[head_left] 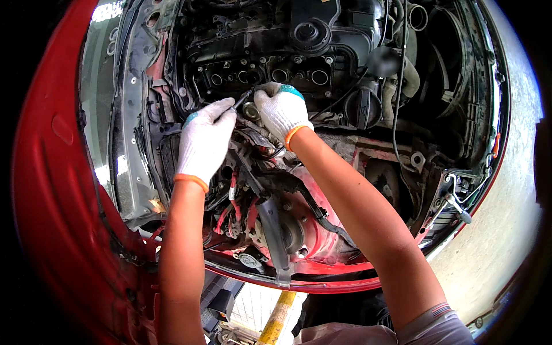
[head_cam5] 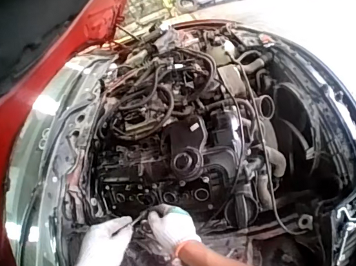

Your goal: The person works on a red BMW's engine bay, using a ratchet and wrench to tighten bolts on the engine block. They retrieve tools from a toolbox and place them on the car's front edge, then continue adjusting components within the engine compartment.

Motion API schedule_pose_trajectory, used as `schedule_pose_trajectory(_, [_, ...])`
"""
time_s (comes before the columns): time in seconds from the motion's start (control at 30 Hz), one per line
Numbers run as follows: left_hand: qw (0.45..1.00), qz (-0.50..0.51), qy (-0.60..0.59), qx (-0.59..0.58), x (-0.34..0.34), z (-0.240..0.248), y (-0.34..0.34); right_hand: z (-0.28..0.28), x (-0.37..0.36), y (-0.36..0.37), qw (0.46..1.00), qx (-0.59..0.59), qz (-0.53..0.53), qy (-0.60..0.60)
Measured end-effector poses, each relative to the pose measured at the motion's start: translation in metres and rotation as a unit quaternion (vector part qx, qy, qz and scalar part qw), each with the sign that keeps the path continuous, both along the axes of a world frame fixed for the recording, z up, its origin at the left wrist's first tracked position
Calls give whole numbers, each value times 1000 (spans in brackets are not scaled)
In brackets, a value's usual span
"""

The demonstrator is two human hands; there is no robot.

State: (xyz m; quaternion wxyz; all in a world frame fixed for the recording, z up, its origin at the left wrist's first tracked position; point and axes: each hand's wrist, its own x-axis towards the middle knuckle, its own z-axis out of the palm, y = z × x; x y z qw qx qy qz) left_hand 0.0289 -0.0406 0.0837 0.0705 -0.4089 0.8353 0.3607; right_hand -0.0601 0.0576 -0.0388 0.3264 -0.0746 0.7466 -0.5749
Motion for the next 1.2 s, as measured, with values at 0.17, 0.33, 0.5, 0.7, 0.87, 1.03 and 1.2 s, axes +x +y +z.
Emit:
schedule_pose_trajectory(0.17, [1000,-2,-10,19,4,2,-23,16,20,14,996,-70,-33,-44])
schedule_pose_trajectory(0.33, [916,-258,-114,-286,-6,11,6,40,53,8,813,-305,-34,-496])
schedule_pose_trajectory(0.5, [948,-199,-57,-241,-2,18,7,29,46,-15,831,-325,-18,-450])
schedule_pose_trajectory(0.7, [958,194,19,208,15,19,0,27,49,-13,822,-369,-19,-433])
schedule_pose_trajectory(0.87, [917,-238,-2,-321,18,7,-2,29,45,-19,843,-341,-19,-415])
schedule_pose_trajectory(1.03, [992,126,27,13,13,14,14,17,38,-24,818,-359,-16,-450])
schedule_pose_trajectory(1.2, [979,-101,46,-173,34,3,-14,18,49,-29,818,-408,-12,-406])
